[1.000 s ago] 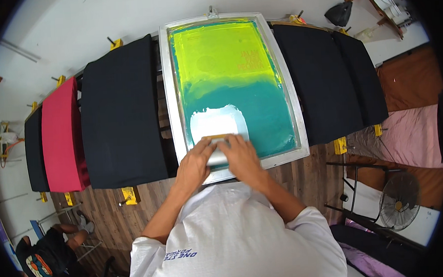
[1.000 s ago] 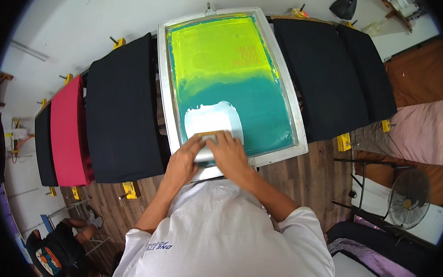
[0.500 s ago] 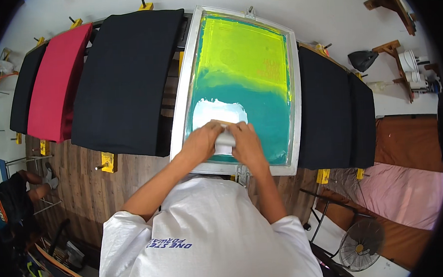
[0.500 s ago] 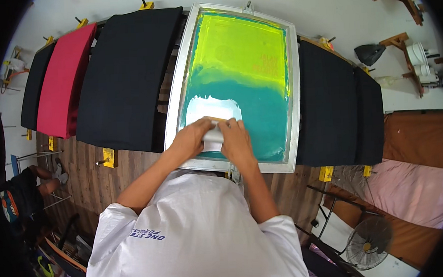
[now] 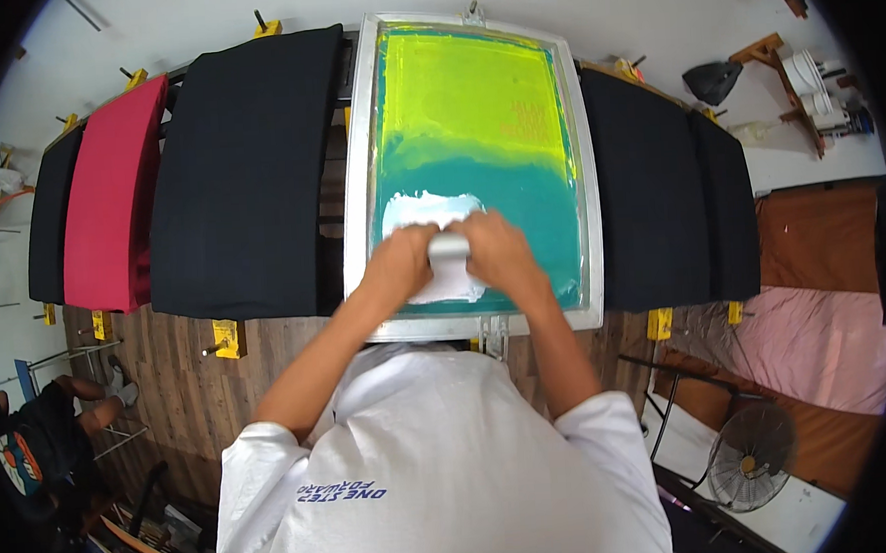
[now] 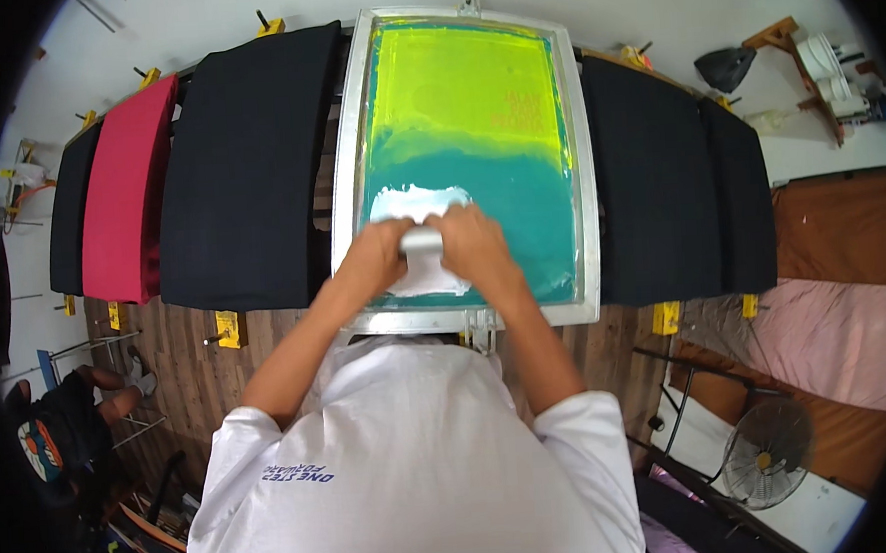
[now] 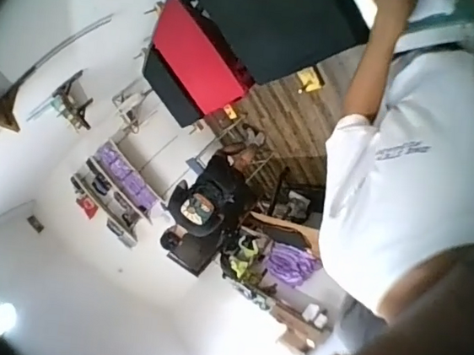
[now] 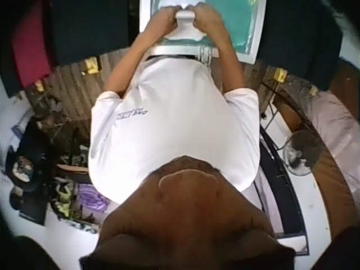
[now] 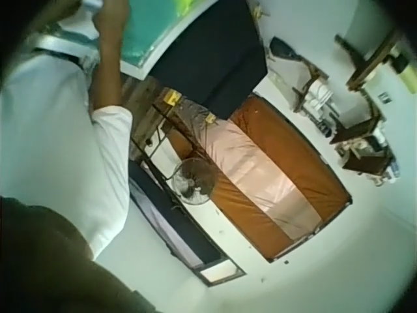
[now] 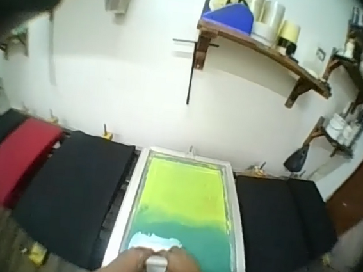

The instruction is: Applying white ink to a garment using a screen and squeegee.

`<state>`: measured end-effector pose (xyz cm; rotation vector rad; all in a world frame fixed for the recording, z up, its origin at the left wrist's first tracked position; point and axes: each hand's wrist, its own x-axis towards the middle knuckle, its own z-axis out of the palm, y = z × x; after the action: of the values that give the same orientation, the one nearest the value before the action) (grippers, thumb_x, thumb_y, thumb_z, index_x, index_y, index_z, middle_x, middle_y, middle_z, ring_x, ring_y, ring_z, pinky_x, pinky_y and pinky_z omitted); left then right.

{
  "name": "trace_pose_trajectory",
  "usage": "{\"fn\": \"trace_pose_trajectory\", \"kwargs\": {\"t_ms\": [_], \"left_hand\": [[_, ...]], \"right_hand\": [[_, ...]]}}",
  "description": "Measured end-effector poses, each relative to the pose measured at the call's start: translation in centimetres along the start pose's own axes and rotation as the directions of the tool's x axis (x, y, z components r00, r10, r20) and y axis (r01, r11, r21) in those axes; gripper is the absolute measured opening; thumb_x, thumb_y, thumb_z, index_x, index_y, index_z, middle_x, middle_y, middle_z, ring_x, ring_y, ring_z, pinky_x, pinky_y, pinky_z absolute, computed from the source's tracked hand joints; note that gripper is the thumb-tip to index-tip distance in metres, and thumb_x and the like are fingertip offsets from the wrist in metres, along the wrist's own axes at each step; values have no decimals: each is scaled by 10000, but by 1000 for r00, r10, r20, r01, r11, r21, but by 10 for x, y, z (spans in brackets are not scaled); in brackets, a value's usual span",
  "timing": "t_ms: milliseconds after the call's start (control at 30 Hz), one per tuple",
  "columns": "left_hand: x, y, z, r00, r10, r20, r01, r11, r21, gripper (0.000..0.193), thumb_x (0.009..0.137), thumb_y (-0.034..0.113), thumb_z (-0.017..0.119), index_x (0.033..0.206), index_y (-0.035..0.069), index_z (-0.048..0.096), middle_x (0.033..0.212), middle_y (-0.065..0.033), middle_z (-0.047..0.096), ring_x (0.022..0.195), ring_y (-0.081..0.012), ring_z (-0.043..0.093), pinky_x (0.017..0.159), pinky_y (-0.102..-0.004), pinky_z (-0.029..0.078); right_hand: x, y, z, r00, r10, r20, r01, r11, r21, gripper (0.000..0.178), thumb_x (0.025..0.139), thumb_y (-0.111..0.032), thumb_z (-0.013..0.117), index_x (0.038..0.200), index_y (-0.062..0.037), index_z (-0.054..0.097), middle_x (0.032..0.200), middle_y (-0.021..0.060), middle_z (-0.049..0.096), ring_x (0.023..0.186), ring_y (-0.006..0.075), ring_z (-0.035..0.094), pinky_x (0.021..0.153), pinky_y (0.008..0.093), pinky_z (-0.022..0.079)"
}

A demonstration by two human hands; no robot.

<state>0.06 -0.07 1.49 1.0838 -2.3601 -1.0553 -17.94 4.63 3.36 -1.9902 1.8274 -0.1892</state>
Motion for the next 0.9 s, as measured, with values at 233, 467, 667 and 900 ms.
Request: {"fn": "trace_pose_trajectory", "kwargs": {"t_ms": [233, 467, 667, 900], "left_hand": [[41, -22, -4, 998, -52, 36, 52, 998, 20, 266, 720, -86, 623, 967, -9, 687, 872, -279, 684, 854, -442, 676, 792, -469, 553], [-22, -2, 18, 997, -83, 2, 83, 994, -66, 488, 664, -148, 593, 1132, -7, 581, 1150, -228, 626, 1019, -435, 624, 849, -476, 537], [-81, 22, 24, 992, -83, 95, 86, 996, -31, 532, 666, -147, 603, 1188, -43, 585, 1266, -252, 558, 1047, -452, 620, 883, -462, 549], [-37, 24, -3, 983, -77, 169, 97, 989, -111, 441, 717, -103, 549, 1144, -14, 618, 1055, -261, 663, 981, -448, 632, 849, -494, 525]], "right_hand": [[43, 8, -6, 993, 90, 74, -94, 994, 50, 430, 685, 30, 638, 1092, -97, 691, 981, 183, 668, 956, 402, 632, 808, 496, 518], [-16, -9, 28, 994, 89, -60, -84, 993, 83, 514, 649, 80, 661, 1133, -89, 673, 1092, 131, 629, 1038, 352, 592, 837, 442, 525], [-80, -39, 39, 992, 108, -58, -100, 986, 130, 531, 658, 96, 632, 1166, -57, 648, 1176, 157, 615, 1140, 358, 557, 895, 453, 487], [-45, -18, 11, 998, 61, -4, -60, 994, 95, 496, 688, 83, 614, 1126, -139, 688, 1024, 133, 649, 1003, 347, 608, 843, 454, 515]]}}
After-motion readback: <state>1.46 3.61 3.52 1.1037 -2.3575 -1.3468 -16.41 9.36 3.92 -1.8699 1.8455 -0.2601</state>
